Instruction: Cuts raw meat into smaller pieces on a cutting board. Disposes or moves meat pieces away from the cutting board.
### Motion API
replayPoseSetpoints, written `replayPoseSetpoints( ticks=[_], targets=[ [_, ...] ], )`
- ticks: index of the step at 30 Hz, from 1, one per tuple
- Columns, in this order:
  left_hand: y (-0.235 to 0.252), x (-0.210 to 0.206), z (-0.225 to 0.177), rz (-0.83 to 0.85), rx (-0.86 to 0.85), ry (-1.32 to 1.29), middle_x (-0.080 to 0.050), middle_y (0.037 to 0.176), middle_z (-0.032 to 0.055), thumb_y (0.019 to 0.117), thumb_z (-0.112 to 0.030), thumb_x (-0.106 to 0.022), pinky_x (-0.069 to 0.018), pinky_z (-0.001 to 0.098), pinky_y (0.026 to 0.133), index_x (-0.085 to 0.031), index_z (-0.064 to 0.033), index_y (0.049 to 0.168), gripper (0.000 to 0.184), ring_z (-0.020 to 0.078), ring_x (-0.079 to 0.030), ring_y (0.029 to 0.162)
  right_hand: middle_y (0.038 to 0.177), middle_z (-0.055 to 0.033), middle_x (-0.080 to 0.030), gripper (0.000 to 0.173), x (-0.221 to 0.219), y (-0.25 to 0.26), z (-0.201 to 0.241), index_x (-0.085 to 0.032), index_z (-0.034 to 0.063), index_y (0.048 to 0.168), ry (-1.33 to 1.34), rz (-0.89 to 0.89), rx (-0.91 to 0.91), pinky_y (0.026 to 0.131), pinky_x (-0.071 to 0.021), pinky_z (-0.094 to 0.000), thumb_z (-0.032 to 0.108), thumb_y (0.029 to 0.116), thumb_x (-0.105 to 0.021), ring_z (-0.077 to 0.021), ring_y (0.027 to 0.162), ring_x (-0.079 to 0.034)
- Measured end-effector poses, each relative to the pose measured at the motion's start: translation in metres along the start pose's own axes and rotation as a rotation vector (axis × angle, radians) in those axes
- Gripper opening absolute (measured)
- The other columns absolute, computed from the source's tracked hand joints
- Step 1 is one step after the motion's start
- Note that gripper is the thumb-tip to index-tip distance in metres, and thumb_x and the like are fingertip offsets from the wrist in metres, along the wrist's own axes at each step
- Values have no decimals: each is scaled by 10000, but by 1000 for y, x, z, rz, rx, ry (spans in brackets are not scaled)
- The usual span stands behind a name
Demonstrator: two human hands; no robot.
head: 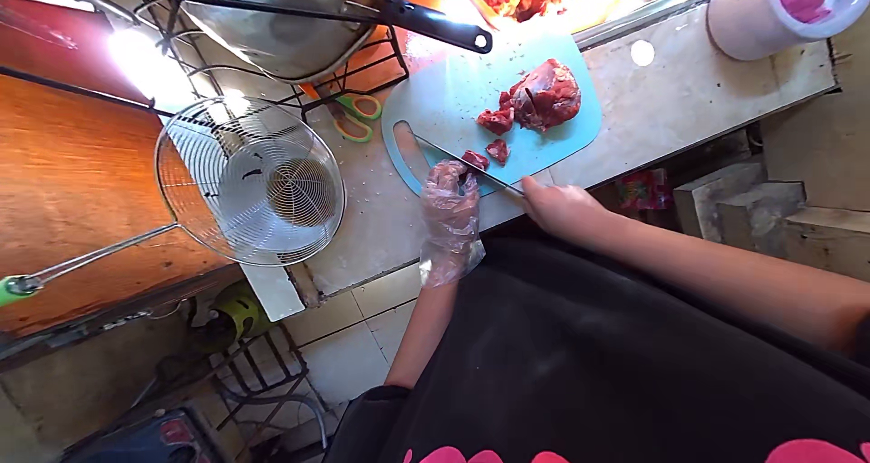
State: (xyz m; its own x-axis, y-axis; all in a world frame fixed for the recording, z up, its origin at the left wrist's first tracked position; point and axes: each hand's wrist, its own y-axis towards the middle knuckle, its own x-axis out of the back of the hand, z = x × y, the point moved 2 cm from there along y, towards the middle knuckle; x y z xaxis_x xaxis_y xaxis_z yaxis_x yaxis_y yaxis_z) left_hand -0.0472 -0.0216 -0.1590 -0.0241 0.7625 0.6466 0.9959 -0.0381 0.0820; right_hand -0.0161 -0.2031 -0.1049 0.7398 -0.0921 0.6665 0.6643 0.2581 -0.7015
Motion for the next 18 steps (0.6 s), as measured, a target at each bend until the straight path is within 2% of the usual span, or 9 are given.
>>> replayPoseSetpoints(
  ticks=[2,4,9,12,16,18],
  targets=[
    [1,0,-1,-17,0,-30,-645,1333,144,948,-113,-703,-497,443,1066,-687,-44,1204,266,271,-614,1253,816,-221,-674,254,-10,-16,-18,-526,-10,1217,-25,6,0,687,-554,-567,198,1107,-431,-447,825,-719],
    [2,4,-4,2,13,-54,-640,1339,145,944,-97,-705,-495,442,1070,-677,-40,1211,274,269,-610,1256,828,-221,-676,244,-10,-15,-14,-528,-11,1203,-34,2,-2,693,-555,-559,187,1105,-426,-443,836,-721],
    [10,-19,19,-63,-42,23,-672,1275,141,935,-134,-718,-525,431,1036,-707,-46,1151,233,272,-644,1195,956,-232,-686,270,7,12,17,-465,20,1304,-39,62,-47,748,-558,-567,203,1125,-381,-445,928,-716],
    [7,-8,8,31,105,55,-657,1299,136,956,-185,-717,-533,482,996,-693,-73,1198,268,277,-647,1173,966,-232,-691,290,0,4,9,-485,17,1320,-2,19,-36,767,-554,-569,207,1116,-402,-440,940,-714],
    [32,-6,0,-17,166,18,-708,1107,150,919,-126,-736,-577,468,886,-717,-40,1075,179,260,-698,984,1035,-284,-679,378,-11,-28,-26,-496,-12,1333,84,44,-41,863,-513,-615,268,1125,-352,-484,1039,-678],
    [38,-4,-3,-30,233,-25,-722,1011,133,905,-116,-752,-586,444,840,-719,-33,1046,167,232,-705,904,1007,-289,-677,399,-13,-38,-35,-498,-29,1320,114,-3,-48,854,-517,-614,282,1125,-342,-490,1022,-682]
  ],
)
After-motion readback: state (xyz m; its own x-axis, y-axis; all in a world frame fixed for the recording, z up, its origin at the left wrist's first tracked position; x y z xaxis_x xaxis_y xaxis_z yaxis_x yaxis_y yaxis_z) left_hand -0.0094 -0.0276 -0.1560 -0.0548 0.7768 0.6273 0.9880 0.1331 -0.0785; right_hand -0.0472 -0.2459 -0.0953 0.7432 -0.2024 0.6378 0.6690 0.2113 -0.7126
